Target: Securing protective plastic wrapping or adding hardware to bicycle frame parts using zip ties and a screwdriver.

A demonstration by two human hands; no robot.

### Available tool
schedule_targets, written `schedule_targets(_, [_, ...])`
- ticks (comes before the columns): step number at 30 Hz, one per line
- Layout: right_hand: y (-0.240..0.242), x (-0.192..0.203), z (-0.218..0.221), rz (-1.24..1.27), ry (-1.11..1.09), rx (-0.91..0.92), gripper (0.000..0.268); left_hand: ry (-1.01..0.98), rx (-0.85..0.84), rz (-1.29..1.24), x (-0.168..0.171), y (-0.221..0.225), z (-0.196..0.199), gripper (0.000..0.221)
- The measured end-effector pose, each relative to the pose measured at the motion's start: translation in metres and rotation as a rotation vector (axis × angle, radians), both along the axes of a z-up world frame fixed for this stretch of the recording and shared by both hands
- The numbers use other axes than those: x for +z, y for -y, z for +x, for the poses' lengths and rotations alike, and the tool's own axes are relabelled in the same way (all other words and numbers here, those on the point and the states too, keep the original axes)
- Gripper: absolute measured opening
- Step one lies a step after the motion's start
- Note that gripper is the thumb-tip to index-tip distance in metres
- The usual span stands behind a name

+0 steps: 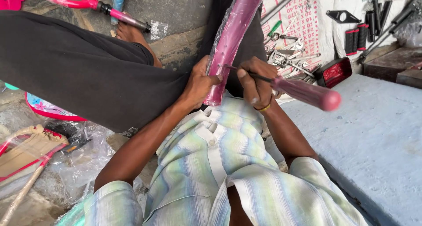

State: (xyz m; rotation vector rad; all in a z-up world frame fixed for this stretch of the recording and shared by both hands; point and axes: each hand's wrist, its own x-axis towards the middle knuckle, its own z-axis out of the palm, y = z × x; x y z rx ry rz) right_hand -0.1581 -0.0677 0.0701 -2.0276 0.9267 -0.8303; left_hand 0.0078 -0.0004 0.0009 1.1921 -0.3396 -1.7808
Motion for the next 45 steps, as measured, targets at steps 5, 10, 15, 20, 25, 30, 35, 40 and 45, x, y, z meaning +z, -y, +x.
schedule_targets(5, [-0.002, 0.017, -0.001, -0.14, 0.124, 0.007, 0.022, 0.077, 0.008, -0.062, 0.007, 0.001, -0.001, 0.039])
schedule_targets(10, [-0.002, -0.012, -0.002, -0.084, -0.014, 0.042, 0.025, 0.043, 0.019, 0.007, -0.002, 0.001, -0.004, 0.032])
schedule_targets(15, [0.0, 0.013, -0.001, -0.142, 0.108, -0.064, 0.023, 0.166, -0.021, -0.13, -0.008, -0.001, -0.004, 0.026])
schedule_targets(20, [0.002, -0.015, 0.0, -0.028, 0.085, -0.018, 0.021, 0.116, -0.002, -0.134, -0.003, 0.003, -0.003, 0.033])
schedule_targets(25, [0.002, 0.009, 0.005, -0.117, 0.099, -0.056, 0.018, 0.176, -0.039, -0.078, 0.002, 0.006, -0.003, 0.028])
schedule_targets(30, [0.001, -0.008, -0.002, -0.015, 0.096, -0.02, 0.019, 0.129, -0.009, -0.092, -0.011, -0.003, -0.005, 0.034])
schedule_targets(35, [0.004, -0.002, 0.002, -0.06, 0.022, -0.003, 0.022, 0.146, 0.013, -0.101, 0.001, 0.009, -0.005, 0.027])
schedule_targets(40, [0.0, -0.008, -0.002, 0.023, 0.111, -0.033, 0.023, 0.16, -0.02, -0.071, -0.006, -0.001, -0.004, 0.033])
schedule_targets(45, [0.003, -0.026, -0.001, -0.08, 0.137, 0.03, 0.02, 0.078, 0.025, -0.069, -0.003, 0.005, -0.007, 0.032])
